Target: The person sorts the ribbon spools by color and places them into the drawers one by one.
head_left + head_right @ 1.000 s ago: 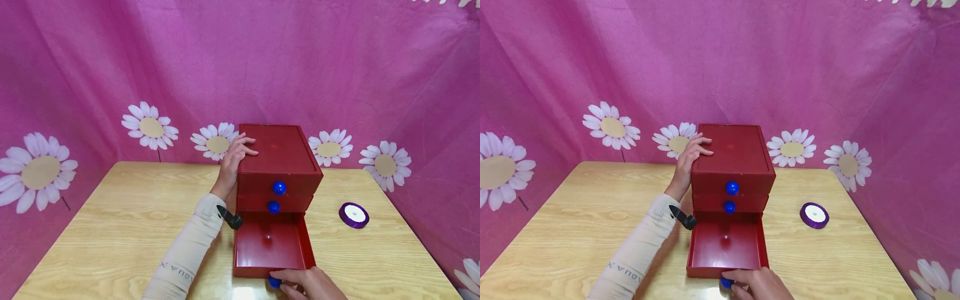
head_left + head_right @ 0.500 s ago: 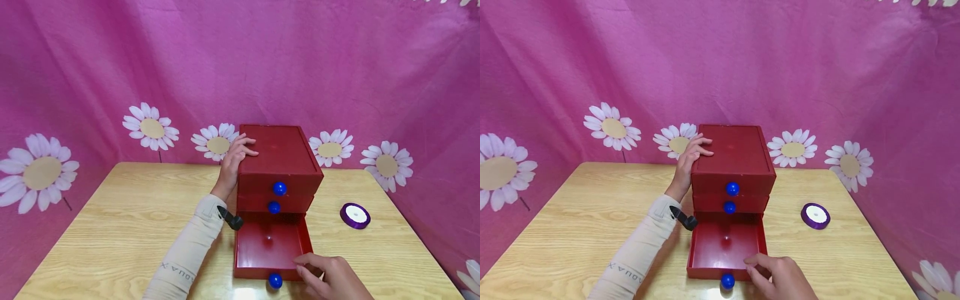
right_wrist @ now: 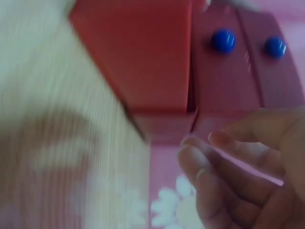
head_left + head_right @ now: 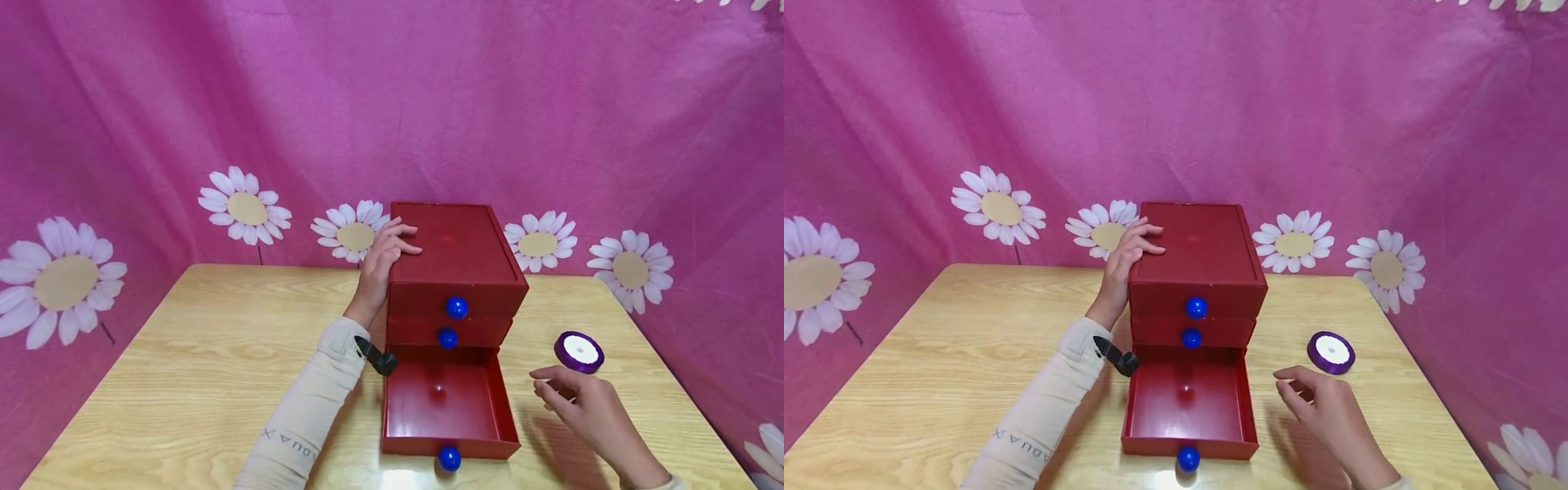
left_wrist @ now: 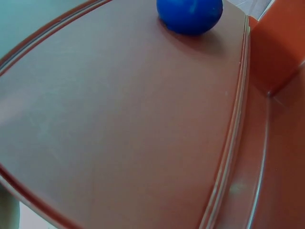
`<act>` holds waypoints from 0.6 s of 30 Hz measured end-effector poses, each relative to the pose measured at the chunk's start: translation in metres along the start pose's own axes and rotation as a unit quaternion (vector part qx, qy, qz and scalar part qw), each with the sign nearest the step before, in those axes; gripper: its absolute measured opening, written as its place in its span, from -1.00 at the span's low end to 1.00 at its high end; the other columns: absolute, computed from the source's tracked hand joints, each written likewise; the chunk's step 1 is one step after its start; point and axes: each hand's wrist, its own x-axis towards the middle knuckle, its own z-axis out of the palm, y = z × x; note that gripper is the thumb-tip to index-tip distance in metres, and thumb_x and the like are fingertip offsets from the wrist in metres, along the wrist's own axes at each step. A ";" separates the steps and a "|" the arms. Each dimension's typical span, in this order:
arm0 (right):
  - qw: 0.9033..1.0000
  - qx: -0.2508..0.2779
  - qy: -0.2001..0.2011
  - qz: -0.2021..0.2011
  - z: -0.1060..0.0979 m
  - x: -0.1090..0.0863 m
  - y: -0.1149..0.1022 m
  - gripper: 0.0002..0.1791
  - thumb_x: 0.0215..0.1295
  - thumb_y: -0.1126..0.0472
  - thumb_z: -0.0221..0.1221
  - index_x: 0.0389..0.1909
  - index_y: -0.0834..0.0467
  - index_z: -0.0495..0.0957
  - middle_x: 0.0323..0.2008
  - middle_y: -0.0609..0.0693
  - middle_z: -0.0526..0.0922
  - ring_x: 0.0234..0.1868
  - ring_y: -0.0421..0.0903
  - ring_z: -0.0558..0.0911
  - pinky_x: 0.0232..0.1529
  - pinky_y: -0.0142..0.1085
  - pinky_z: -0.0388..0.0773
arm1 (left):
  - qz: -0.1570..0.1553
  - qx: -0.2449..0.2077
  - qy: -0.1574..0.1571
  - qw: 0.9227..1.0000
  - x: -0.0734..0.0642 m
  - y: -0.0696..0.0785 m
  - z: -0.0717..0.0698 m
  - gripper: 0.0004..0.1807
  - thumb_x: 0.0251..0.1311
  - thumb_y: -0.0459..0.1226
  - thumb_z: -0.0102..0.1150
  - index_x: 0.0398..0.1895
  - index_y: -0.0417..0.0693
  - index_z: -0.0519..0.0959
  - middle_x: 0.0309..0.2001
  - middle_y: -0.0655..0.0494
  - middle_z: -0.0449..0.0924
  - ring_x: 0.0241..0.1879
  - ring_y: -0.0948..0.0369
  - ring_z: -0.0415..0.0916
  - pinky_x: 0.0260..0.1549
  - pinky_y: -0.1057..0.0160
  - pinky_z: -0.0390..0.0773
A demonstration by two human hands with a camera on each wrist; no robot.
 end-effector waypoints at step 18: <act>0.991 -0.093 0.088 0.046 0.006 0.030 0.093 -0.60 0.11 0.27 0.30 -0.02 0.34 0.57 -0.09 0.50 0.52 -0.07 0.43 0.45 -0.13 0.22 0.33 | 0.014 0.002 0.001 1.000 0.000 -0.001 0.000 -0.61 0.19 -0.47 -0.32 -0.27 -0.52 0.59 0.13 -0.46 0.38 0.37 -0.28 0.00 0.39 -0.02 -0.11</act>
